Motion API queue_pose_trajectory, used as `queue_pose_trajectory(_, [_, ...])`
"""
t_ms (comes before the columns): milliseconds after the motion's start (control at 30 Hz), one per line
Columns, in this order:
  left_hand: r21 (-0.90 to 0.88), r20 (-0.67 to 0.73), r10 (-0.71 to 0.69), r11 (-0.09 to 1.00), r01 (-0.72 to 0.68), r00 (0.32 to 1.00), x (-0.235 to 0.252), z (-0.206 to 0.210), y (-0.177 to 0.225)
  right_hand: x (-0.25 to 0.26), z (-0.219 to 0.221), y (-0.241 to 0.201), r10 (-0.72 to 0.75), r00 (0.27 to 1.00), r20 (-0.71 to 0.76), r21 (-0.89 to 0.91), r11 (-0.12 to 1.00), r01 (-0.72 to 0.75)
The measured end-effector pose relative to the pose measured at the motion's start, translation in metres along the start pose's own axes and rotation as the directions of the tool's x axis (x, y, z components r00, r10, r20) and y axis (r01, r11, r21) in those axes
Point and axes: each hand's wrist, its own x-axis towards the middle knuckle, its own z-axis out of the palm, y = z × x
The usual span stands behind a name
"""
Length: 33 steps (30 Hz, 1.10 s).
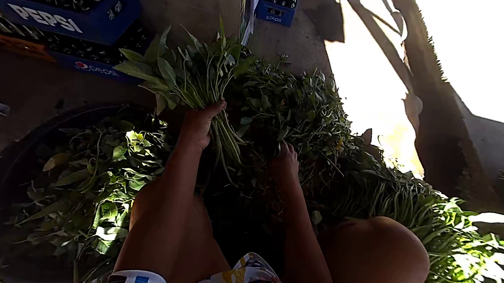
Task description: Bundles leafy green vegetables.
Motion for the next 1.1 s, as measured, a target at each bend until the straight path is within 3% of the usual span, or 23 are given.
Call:
queue_pose_trajectory(67, [-0.007, 0.021, -0.006, 1.0, 0.006, 1.0, -0.002, 0.002, -0.002, -0.003, -0.002, -0.002, -0.136, 0.99, -0.025, 0.079, 0.987, 0.137])
queue_pose_trajectory(133, [-0.02, 0.047, -0.021, 1.0, 0.022, 0.999, -0.006, 0.005, -0.004, -0.008, 0.003, -0.014, -0.366, 0.928, -0.064, 0.217, 0.903, 0.371])
queue_pose_trajectory(200, [-0.037, 0.081, -0.033, 0.999, 0.036, 0.996, -0.01, 0.007, -0.004, -0.006, 0.007, -0.032, -0.506, 0.861, -0.048, 0.257, 0.827, 0.5])
queue_pose_trajectory(400, [-0.011, 0.202, 0.006, 1.0, -0.004, 0.979, -0.016, 0.0, -0.007, 0.006, -0.007, -0.073, -0.548, 0.834, 0.062, 0.035, 0.836, 0.547])
queue_pose_trajectory(500, [-0.067, 0.142, 0.004, 0.998, 0.005, 0.99, -0.017, -0.001, -0.004, 0.008, -0.015, -0.074, -0.599, 0.788, 0.144, -0.029, 0.793, 0.609])
queue_pose_trajectory(600, [-0.232, 0.027, 0.075, 0.971, -0.067, 0.997, -0.011, -0.009, 0.008, 0.014, -0.02, -0.059, -0.677, 0.716, 0.169, -0.077, 0.715, 0.695])
queue_pose_trajectory(667, [-0.306, -0.086, 0.12, 0.942, -0.14, 0.989, -0.004, -0.02, 0.015, 0.024, -0.022, -0.04, -0.644, 0.736, 0.209, -0.106, 0.733, 0.671])
queue_pose_trajectory(700, [-0.326, -0.137, 0.14, 0.929, -0.178, 0.981, -0.001, -0.025, 0.016, 0.029, -0.023, -0.03, -0.568, 0.783, 0.253, -0.158, 0.774, 0.613])
queue_pose_trajectory(767, [-0.332, -0.21, 0.173, 0.913, -0.236, 0.962, 0.001, -0.03, 0.017, 0.035, -0.025, -0.02, -0.243, 0.913, 0.329, -0.398, 0.841, 0.367])
queue_pose_trajectory(800, [-0.331, -0.225, 0.185, 0.909, -0.254, 0.957, 0.0, -0.031, 0.019, 0.035, -0.026, -0.018, -0.069, 0.948, 0.311, -0.531, 0.815, 0.233])
queue_pose_trajectory(833, [-0.329, -0.224, 0.192, 0.908, -0.259, 0.956, -0.001, -0.031, 0.02, 0.034, -0.028, -0.018, 0.014, 0.963, 0.268, -0.585, 0.797, 0.151])
queue_pose_trajectory(900, [-0.314, -0.177, 0.209, 0.914, -0.256, 0.962, -0.005, -0.027, 0.018, 0.024, -0.033, -0.03, -0.102, 0.98, 0.173, -0.502, 0.847, 0.177])
queue_pose_trajectory(1000, [-0.278, -0.059, 0.201, 0.938, -0.209, 0.978, -0.015, -0.009, 0.004, 0.0, -0.032, -0.064, -0.405, 0.911, 0.072, -0.214, 0.886, 0.411])
queue_pose_trajectory(1100, [-0.312, 0.157, 0.167, 0.943, -0.111, 0.973, -0.032, 0.005, 0.0, -0.015, -0.028, -0.091, -0.466, 0.872, 0.148, 0.0, 0.882, 0.471])
